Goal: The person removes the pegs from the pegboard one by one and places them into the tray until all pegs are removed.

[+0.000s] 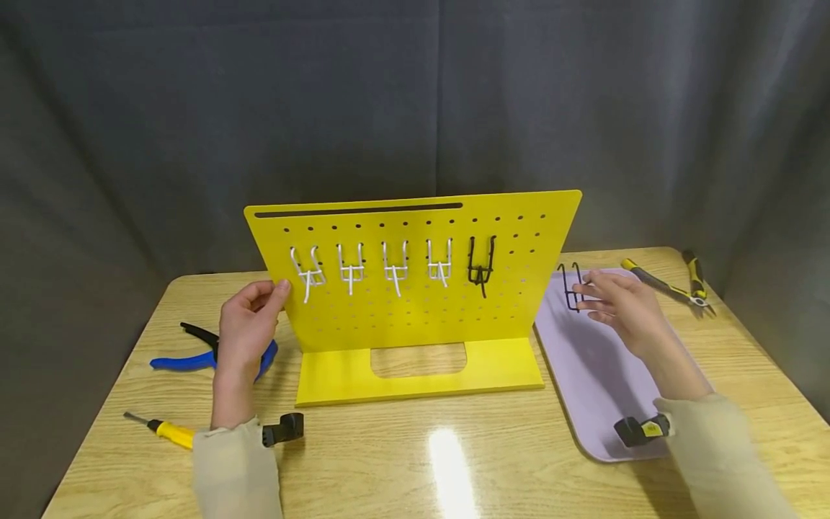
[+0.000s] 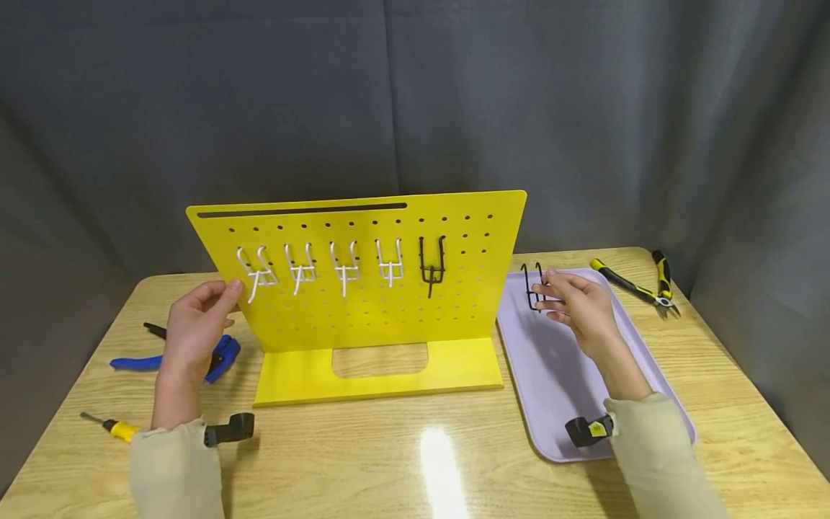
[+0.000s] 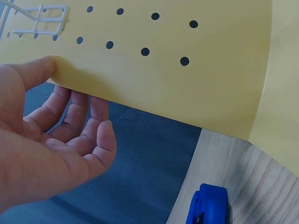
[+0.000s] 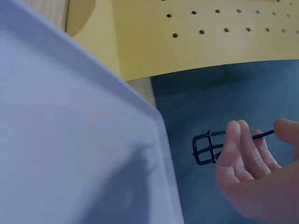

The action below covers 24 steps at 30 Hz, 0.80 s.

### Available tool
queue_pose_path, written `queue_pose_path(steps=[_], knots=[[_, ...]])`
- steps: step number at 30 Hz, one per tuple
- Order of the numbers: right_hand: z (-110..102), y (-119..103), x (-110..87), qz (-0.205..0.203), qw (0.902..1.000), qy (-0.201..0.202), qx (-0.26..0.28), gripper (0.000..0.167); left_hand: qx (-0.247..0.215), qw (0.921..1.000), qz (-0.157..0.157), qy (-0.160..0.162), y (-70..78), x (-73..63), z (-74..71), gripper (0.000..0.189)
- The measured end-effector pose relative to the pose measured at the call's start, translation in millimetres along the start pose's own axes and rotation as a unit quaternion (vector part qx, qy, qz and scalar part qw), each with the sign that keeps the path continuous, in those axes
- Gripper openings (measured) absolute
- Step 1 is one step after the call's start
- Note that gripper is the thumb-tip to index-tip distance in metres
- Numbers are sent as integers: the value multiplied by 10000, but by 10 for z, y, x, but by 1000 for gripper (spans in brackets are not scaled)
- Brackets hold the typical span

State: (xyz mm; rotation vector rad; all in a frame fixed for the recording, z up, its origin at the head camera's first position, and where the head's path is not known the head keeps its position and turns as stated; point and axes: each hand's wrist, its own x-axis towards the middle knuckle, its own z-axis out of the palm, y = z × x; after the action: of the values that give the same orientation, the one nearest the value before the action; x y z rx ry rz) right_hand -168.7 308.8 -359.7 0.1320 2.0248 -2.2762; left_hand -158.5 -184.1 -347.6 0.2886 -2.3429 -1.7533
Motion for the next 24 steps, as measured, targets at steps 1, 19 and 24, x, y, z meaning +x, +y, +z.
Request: queue_pose_path(steps=[1,19,24], knots=[[-2,17,20,60,10000,-14,-64,11,-8,10000,2,5,0,1,-1,47],[-33,245,326,792,9919,51,-991,68,-54,9999,-78,-46,14,9,5,47],[-34,258,375,780,9912,-29,-1071,68,-23,9999,-104,-34,6,11,-8,47]])
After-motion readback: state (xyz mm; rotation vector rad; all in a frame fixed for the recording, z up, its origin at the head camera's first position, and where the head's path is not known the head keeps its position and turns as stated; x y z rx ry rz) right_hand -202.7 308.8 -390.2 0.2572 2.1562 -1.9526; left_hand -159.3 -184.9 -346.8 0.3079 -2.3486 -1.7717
